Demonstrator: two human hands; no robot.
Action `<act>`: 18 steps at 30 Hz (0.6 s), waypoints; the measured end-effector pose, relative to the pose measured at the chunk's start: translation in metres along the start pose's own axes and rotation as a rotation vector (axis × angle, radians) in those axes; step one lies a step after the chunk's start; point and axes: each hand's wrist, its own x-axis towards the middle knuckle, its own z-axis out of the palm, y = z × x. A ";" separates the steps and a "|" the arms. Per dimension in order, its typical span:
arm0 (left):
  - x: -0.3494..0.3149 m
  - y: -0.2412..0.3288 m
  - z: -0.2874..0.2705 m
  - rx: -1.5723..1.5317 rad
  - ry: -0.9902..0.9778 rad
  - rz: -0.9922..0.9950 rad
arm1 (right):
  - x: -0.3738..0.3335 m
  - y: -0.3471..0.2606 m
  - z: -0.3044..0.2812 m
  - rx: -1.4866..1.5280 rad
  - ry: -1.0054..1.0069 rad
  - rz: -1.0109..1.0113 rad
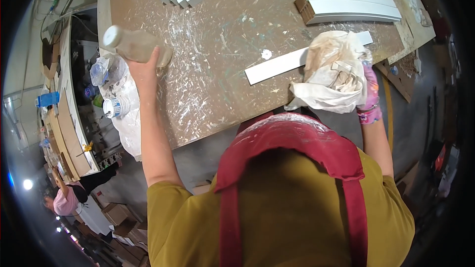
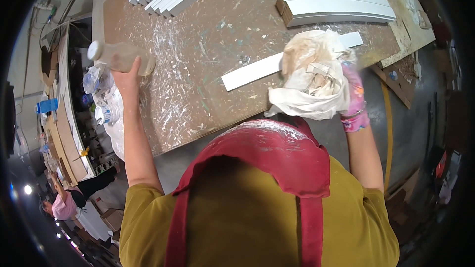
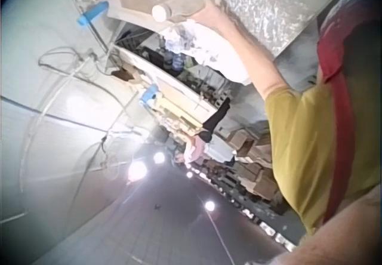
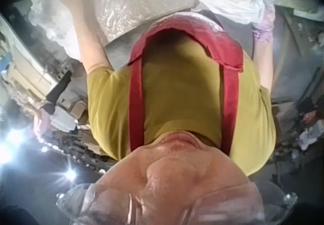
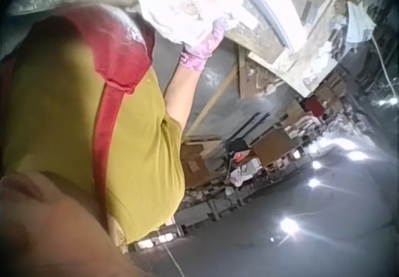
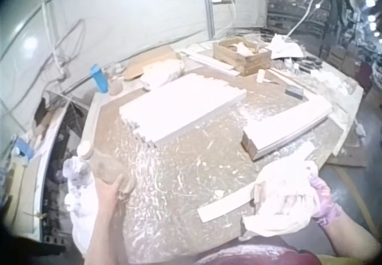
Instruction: The person marks a white molding piece with a pen, pours liquid from a bottle onto a rag, sands a board with a sanding block, and wipes down white molding pieces with the cloth.
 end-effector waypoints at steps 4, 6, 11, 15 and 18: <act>-0.017 0.008 -0.011 -0.145 -0.028 -0.096 | -0.002 -0.018 0.044 -0.191 -0.034 0.043; -0.052 0.007 -0.007 -0.023 0.062 -0.075 | 0.005 -0.012 0.051 -0.520 0.143 -0.028; -0.151 0.068 0.065 0.121 -0.325 0.172 | 0.038 0.055 0.101 -0.969 -0.158 -0.175; -0.146 0.093 0.105 0.263 -0.700 0.046 | 0.068 0.115 0.080 -1.558 -0.462 -0.263; -0.152 0.069 0.098 0.168 -0.613 0.217 | 0.063 0.095 0.087 -2.037 -0.527 -0.359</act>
